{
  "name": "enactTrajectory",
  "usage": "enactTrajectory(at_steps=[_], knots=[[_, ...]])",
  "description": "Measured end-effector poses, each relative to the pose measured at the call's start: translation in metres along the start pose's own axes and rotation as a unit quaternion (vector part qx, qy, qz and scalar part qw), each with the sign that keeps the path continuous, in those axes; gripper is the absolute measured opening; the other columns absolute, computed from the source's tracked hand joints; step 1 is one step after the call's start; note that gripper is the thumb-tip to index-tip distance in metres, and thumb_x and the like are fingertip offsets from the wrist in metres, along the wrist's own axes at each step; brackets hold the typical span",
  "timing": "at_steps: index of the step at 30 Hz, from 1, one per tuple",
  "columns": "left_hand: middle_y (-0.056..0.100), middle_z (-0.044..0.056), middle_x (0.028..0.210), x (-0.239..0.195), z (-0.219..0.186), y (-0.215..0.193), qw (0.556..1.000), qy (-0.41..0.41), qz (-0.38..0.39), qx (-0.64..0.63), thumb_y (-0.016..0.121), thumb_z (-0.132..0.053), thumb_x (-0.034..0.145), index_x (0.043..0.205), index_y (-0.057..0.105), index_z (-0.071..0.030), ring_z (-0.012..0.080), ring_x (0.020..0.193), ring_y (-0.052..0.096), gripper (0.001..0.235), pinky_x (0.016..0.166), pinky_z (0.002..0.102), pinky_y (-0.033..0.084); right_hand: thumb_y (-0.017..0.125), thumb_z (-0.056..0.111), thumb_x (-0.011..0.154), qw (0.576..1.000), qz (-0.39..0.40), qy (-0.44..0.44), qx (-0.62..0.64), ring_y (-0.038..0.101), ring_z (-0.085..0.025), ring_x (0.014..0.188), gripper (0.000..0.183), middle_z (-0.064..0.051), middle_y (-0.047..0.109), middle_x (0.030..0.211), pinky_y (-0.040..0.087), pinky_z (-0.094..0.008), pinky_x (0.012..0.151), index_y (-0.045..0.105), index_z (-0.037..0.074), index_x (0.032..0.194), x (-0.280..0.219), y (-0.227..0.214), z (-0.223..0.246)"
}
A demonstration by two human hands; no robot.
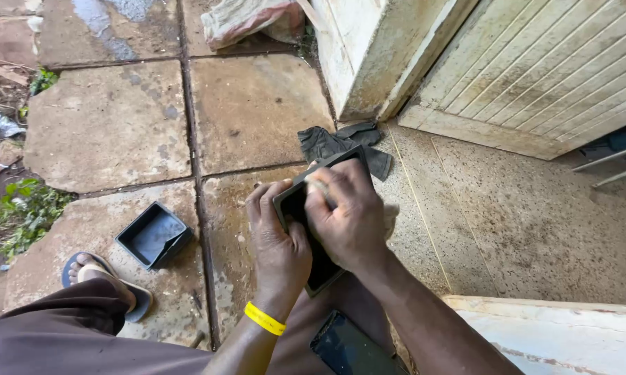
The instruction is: Cleaning and wiping down black plastic trays and a phone with a cloth.
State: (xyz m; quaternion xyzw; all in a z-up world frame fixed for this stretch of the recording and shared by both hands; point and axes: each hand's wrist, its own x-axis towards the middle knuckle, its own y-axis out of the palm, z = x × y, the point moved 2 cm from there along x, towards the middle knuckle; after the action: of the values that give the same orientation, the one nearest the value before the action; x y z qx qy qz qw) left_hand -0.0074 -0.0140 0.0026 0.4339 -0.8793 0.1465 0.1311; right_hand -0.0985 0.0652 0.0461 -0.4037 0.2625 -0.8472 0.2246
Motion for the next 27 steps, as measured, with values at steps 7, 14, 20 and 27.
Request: enactTrajectory(at_steps=[7, 14, 20, 27], knots=[[0.052, 0.021, 0.133, 0.006, 0.004, 0.000, 0.997, 0.063, 0.000, 0.042, 0.059, 0.005, 0.085, 0.137, 0.053, -0.001, 0.0374, 0.126, 0.055, 0.052, 0.108, 0.042, 0.047, 0.072, 0.009, 0.095, 0.993, 0.068, -0.075, 0.065, 0.070, -0.021, 0.091, 0.024, -0.011, 0.061, 0.108, 0.059, -0.034, 0.076, 0.068, 0.005, 0.118, 0.002, -0.003, 0.015], [0.052, 0.021, 0.135, 0.006, 0.009, 0.002, 0.999, 0.046, 0.000, -0.017, 0.061, 0.002, 0.093, 0.138, 0.055, -0.002, 0.0356, 0.126, 0.058, 0.046, 0.107, 0.041, 0.050, 0.071, 0.008, 0.095, 0.997, 0.015, -0.009, 0.073, 0.071, -0.019, 0.087, 0.021, -0.008, 0.061, 0.102, 0.062, -0.031, 0.076, 0.070, 0.005, 0.115, -0.001, 0.002, 0.020], [0.051, 0.021, 0.137, 0.010, -0.002, 0.001, 0.995, 0.088, 0.001, 0.038, 0.062, -0.001, 0.091, 0.138, 0.054, -0.002, 0.0386, 0.125, 0.056, 0.048, 0.105, 0.044, 0.049, 0.075, 0.009, 0.091, 0.995, 0.041, -0.062, 0.067, 0.069, -0.020, 0.088, 0.025, -0.009, 0.062, 0.103, 0.060, -0.032, 0.075, 0.069, 0.003, 0.115, 0.007, -0.010, 0.027], [0.053, 0.019, 0.137, 0.008, -0.005, 0.001, 0.997, 0.071, 0.021, 0.037, 0.059, 0.006, 0.089, 0.134, 0.057, -0.006, 0.0384, 0.124, 0.059, 0.046, 0.104, 0.044, 0.051, 0.074, 0.005, 0.086, 0.991, 0.010, 0.090, 0.102, 0.066, -0.013, 0.071, 0.010, -0.005, 0.064, 0.086, 0.056, -0.028, 0.065, 0.065, 0.005, 0.089, 0.009, -0.017, 0.021]])
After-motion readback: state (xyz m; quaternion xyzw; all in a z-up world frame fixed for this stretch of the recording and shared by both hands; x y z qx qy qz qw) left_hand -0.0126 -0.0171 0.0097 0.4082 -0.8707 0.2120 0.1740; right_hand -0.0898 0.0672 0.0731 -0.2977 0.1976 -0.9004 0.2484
